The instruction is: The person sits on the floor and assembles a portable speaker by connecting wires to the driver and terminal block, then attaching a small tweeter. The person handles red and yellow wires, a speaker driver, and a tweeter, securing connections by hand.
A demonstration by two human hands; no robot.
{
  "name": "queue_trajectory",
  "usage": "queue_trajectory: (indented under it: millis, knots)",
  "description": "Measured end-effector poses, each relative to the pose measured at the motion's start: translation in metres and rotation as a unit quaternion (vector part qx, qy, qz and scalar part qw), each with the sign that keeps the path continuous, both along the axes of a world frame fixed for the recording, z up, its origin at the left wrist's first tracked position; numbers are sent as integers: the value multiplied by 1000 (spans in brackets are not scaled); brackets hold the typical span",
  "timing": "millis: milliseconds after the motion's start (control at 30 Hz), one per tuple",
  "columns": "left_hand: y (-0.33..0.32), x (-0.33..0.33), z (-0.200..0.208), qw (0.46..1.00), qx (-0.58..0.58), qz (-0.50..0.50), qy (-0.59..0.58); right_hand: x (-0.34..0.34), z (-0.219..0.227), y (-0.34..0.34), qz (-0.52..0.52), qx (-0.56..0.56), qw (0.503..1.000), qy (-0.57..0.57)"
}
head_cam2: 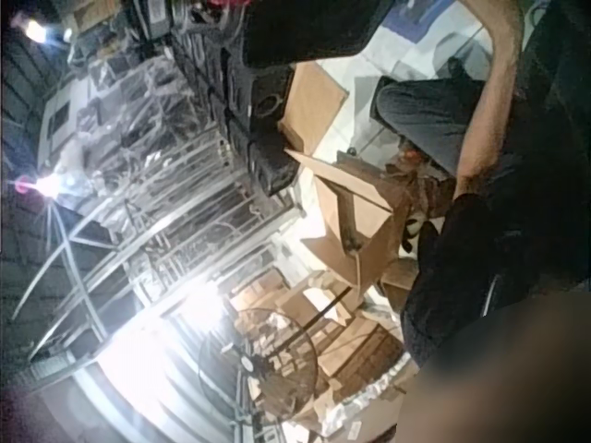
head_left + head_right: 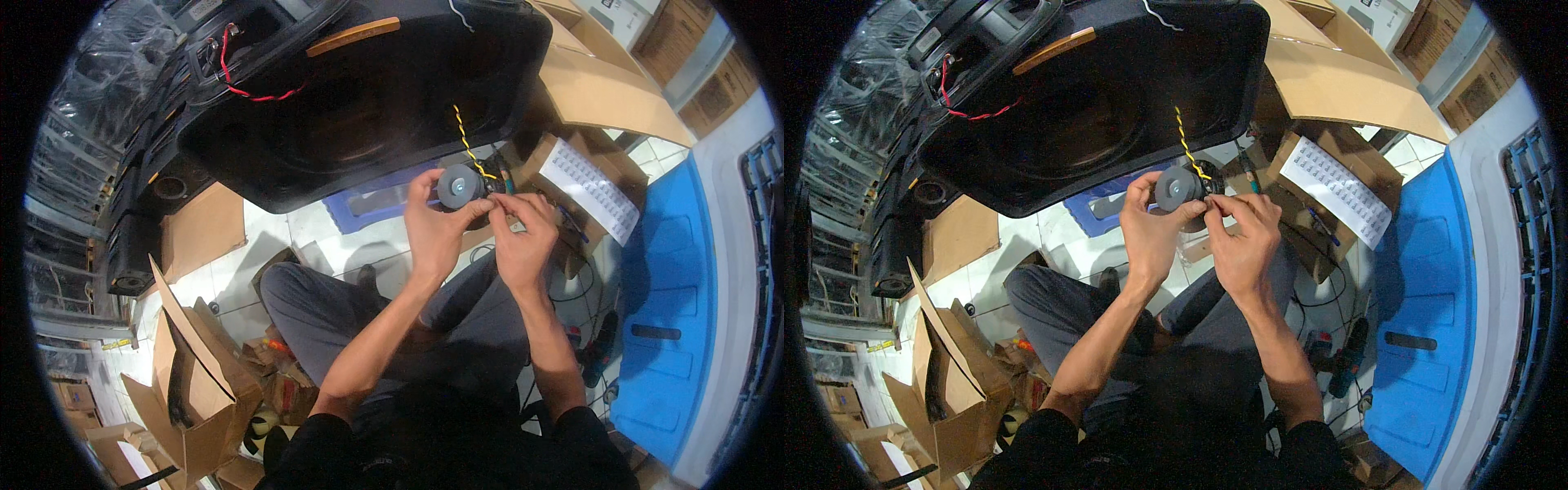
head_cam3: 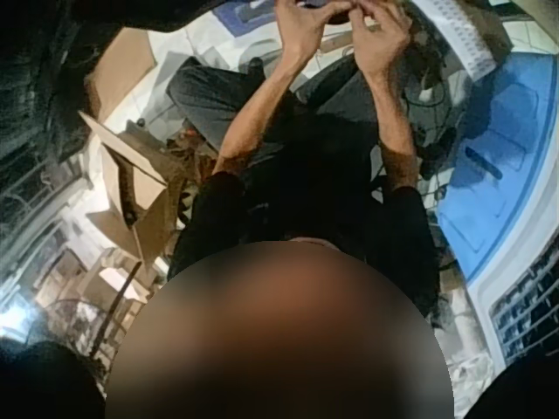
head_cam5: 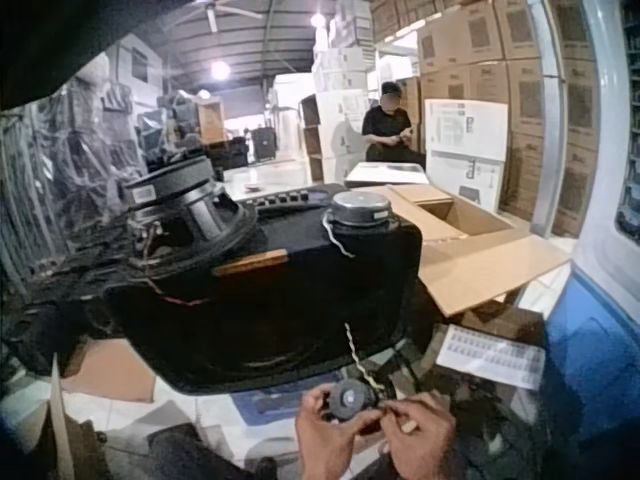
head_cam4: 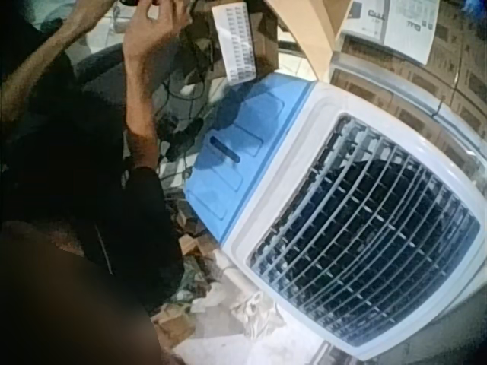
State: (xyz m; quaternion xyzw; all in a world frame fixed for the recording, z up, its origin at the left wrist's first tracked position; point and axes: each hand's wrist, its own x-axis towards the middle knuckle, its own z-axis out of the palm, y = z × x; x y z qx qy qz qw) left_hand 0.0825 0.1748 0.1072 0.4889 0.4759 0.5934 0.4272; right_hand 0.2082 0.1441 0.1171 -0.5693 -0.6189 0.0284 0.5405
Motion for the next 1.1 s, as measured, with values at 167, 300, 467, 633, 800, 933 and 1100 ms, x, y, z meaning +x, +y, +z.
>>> queue_trajectory:
  millis: [167,300,467,633,800,933,1100]
  knots:
    - [-4,1,5,1000,-9,-9,-28,2,-2,-1,-8,9,1000,-6]
    - [-3,1,6,999,-10,-11,-37,1,0,-2,-20,0,1000,-15]
    - [-2,0,4,999,-6,-10,-34,8,11,-1,-2,-33,999,-42]
    - [-2,-2,3,1000,21,-3,20,19,26,7,56,-97,992,-49]
    - [1,-5,-1,998,46,-6,36,28,44,14,107,-124,979,-125]
    - [2,-10,-4,999,44,-29,12,35,56,21,140,-175,963,-149]
    - [0,-15,1,980,128,14,154,38,61,30,170,-198,949,-177]
